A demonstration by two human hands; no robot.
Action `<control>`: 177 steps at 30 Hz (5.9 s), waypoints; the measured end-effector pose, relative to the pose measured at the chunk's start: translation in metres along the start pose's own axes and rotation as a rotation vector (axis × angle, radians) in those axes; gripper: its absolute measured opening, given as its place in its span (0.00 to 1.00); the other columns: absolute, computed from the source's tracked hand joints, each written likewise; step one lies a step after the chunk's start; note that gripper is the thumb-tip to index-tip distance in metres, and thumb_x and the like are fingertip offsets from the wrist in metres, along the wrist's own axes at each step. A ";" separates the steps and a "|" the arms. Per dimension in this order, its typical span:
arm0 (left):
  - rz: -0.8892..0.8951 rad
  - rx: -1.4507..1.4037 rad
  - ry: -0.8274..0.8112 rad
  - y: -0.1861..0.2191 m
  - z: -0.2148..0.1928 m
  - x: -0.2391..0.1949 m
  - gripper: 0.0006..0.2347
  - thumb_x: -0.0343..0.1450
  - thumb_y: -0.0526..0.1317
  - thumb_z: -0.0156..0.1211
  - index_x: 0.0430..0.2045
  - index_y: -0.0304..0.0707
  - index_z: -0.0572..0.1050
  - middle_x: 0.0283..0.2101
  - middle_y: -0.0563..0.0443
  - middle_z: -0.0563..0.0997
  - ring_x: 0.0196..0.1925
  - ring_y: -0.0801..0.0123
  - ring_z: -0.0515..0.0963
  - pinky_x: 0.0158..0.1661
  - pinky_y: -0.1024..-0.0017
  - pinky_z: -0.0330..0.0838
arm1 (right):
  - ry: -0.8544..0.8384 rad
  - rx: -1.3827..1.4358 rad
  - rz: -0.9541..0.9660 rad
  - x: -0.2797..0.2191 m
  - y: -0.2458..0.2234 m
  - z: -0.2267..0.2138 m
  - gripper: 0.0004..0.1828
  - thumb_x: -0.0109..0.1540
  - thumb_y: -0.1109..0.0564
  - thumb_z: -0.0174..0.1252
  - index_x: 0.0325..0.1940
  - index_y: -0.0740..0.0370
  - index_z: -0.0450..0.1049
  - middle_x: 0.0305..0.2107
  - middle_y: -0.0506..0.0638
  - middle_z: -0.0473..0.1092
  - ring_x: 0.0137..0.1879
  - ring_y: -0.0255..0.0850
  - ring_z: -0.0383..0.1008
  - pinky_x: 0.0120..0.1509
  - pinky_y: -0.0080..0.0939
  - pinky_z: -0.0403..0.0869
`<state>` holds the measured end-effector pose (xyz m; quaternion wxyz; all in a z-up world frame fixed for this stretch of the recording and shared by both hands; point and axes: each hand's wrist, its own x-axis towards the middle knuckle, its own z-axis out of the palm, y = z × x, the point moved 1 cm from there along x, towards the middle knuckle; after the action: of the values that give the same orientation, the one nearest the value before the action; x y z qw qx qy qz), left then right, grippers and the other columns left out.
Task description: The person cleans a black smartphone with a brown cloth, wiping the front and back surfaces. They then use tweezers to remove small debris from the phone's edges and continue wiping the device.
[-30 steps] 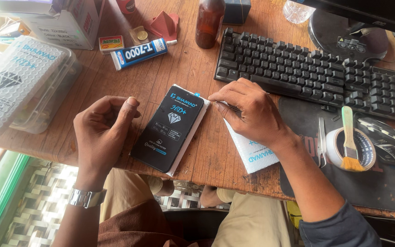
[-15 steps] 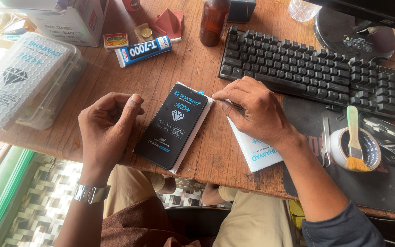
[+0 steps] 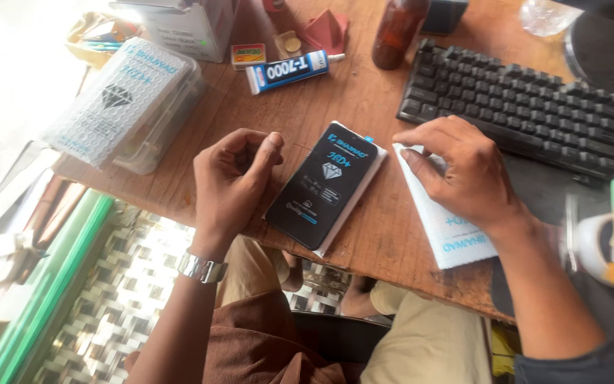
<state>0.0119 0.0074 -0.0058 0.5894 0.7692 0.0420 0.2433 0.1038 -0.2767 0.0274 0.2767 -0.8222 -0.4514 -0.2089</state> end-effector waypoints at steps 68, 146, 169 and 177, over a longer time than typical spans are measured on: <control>0.179 0.434 -0.402 0.019 -0.038 -0.018 0.13 0.63 0.46 0.74 0.32 0.37 0.86 0.30 0.53 0.83 0.30 0.73 0.82 0.31 0.74 0.78 | -0.201 -0.276 0.274 -0.016 -0.036 0.008 0.27 0.62 0.61 0.58 0.63 0.35 0.77 0.38 0.36 0.80 0.45 0.36 0.73 0.55 0.42 0.59; 0.010 -0.076 0.087 0.030 0.032 -0.106 0.35 0.59 0.28 0.70 0.63 0.46 0.63 0.50 0.54 0.72 0.43 0.74 0.70 0.45 0.73 0.72 | -0.136 -0.232 0.001 -0.001 -0.076 0.008 0.42 0.48 0.65 0.57 0.67 0.43 0.72 0.38 0.50 0.67 0.46 0.45 0.68 0.52 0.48 0.68; 0.085 0.021 0.115 0.033 0.032 -0.108 0.34 0.59 0.30 0.70 0.63 0.44 0.63 0.50 0.56 0.74 0.45 0.72 0.69 0.56 0.68 0.61 | -0.161 -0.324 0.154 0.002 -0.039 0.004 0.44 0.49 0.64 0.58 0.71 0.39 0.70 0.36 0.47 0.65 0.43 0.42 0.68 0.49 0.47 0.65; 0.062 -0.021 0.088 0.029 0.032 -0.108 0.34 0.60 0.30 0.69 0.63 0.45 0.62 0.50 0.55 0.74 0.46 0.71 0.69 0.55 0.67 0.63 | -0.164 -0.285 0.196 0.002 -0.040 0.004 0.44 0.48 0.64 0.59 0.69 0.42 0.70 0.36 0.48 0.65 0.43 0.41 0.69 0.49 0.47 0.66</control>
<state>-0.0754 -0.0679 -0.0204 0.5871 0.7525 0.0413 0.2956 0.0708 -0.2554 0.0357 0.1388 -0.9074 -0.3560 -0.1749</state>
